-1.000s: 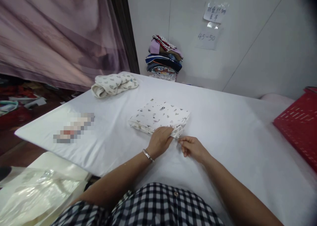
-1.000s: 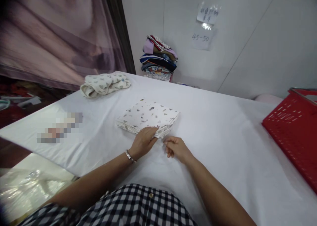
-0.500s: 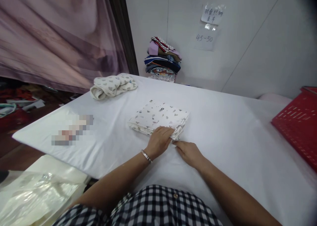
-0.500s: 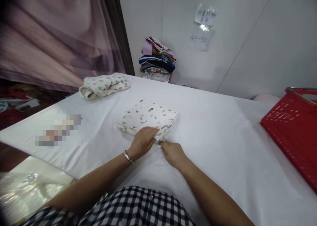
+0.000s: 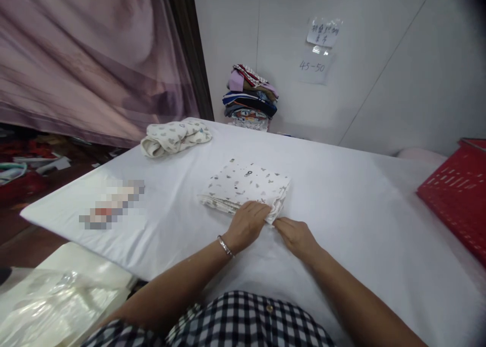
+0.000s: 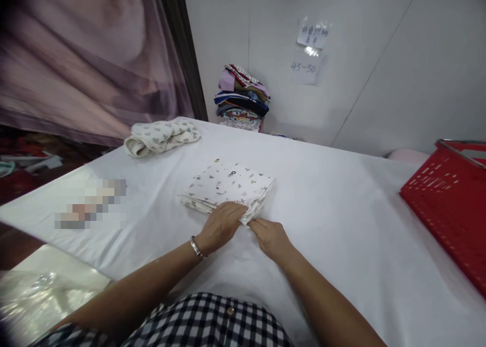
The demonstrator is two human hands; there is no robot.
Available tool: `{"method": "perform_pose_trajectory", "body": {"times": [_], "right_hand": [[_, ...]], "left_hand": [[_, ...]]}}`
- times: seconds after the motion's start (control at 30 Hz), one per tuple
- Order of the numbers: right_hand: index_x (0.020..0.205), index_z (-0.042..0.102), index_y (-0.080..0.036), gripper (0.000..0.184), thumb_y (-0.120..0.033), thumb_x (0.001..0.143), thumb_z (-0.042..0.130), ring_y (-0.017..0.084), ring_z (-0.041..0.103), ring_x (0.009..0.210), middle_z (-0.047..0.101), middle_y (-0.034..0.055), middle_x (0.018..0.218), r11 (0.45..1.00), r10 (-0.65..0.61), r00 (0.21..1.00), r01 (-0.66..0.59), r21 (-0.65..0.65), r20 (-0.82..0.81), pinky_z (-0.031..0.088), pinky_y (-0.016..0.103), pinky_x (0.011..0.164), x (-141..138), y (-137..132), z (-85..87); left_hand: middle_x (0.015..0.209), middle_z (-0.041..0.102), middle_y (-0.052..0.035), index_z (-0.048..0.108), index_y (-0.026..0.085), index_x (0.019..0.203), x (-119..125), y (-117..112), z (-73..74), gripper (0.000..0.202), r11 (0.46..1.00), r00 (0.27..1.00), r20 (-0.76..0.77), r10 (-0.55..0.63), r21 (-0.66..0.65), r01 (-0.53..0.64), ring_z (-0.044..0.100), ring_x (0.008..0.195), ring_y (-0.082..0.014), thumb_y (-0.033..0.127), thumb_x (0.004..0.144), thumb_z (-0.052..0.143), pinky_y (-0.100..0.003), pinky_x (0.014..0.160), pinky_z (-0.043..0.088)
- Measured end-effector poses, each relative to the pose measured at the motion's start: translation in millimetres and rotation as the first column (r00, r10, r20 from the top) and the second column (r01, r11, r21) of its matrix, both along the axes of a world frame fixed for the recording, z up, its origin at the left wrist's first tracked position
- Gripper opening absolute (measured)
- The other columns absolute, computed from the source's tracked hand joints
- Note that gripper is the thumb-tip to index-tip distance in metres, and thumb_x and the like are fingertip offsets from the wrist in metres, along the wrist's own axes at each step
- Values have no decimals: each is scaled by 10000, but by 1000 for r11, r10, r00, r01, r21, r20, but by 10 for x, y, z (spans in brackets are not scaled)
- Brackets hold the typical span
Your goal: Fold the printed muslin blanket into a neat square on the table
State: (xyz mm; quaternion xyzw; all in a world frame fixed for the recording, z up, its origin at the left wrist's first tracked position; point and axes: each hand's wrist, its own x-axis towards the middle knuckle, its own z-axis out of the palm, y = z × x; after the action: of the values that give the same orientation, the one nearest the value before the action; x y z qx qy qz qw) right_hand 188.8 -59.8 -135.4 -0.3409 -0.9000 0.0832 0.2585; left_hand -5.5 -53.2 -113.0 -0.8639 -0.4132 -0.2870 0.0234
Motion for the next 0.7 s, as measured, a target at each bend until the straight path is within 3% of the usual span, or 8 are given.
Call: {"method": "perform_pose_trajectory", "body": {"times": [0.1,0.17,0.23,0.3,0.37,0.43,0.6,0.7], "right_hand": [[1099,567,-179,330,-108,867,343,151,606,768,657,74,881,999,21,998,-18,47,-64,490,245,626,9,7,-47],[1103,568,-187,319,-123,868,361,152,607,791,657,74,900,1000,30,988,-29,8,-152,497,255,657,-3,5,-66],[1050,595,-200,275,-152,862,399,156,610,807,659,65,905,995,0,959,-27,-92,-284,499,276,701,-36,-7,-78],[958,624,-208,210,-181,839,453,154,616,749,665,45,842,956,-107,900,-23,-292,-423,501,279,667,-83,-26,-84],[876,629,-202,137,-206,793,520,151,615,662,660,27,744,840,-284,804,-54,-540,-522,485,254,559,-131,-48,-76],[832,610,-194,96,-229,748,579,154,616,642,645,15,688,683,-441,693,-154,-714,-571,454,227,496,-164,-69,-43],[814,536,-192,211,-352,728,643,152,625,698,624,6,745,395,-689,438,-440,-806,-577,412,188,480,-173,-92,64],[868,549,-190,280,-409,724,650,124,610,637,617,4,722,245,-799,382,-499,-831,-465,399,165,443,-186,-77,43]], "left_hand": [[1020,624,-57,511,181,1063,27,-58,-48,273,999,999,32,28,-31,-27,559,953,-186,129,800,459,-352,845,444],[1025,621,-59,504,182,1069,42,-83,-77,274,998,998,44,49,-37,-47,556,955,-191,139,801,464,-356,844,446],[1026,617,-63,498,179,1076,53,-93,-96,282,997,996,60,60,-45,-57,552,960,-195,140,799,464,-358,845,446],[1029,613,-66,490,173,1085,59,-96,-104,292,997,995,81,64,-55,-60,547,968,-195,137,797,460,-355,850,444],[1030,611,-69,489,167,1084,61,-97,-99,289,996,994,90,65,-70,-59,544,972,-196,139,797,459,-353,849,443],[1030,610,-67,491,168,1074,61,-99,-81,277,994,994,87,61,-91,-53,542,971,-194,142,801,454,-349,846,439],[1037,607,-63,493,175,1080,69,-117,-20,291,991,998,54,35,-130,-28,538,974,-177,128,797,447,-337,853,423],[999,613,-69,505,163,1060,81,-135,-9,256,990,1000,-3,8,-138,-9,543,947,-171,141,815,437,-322,832,422]]}}
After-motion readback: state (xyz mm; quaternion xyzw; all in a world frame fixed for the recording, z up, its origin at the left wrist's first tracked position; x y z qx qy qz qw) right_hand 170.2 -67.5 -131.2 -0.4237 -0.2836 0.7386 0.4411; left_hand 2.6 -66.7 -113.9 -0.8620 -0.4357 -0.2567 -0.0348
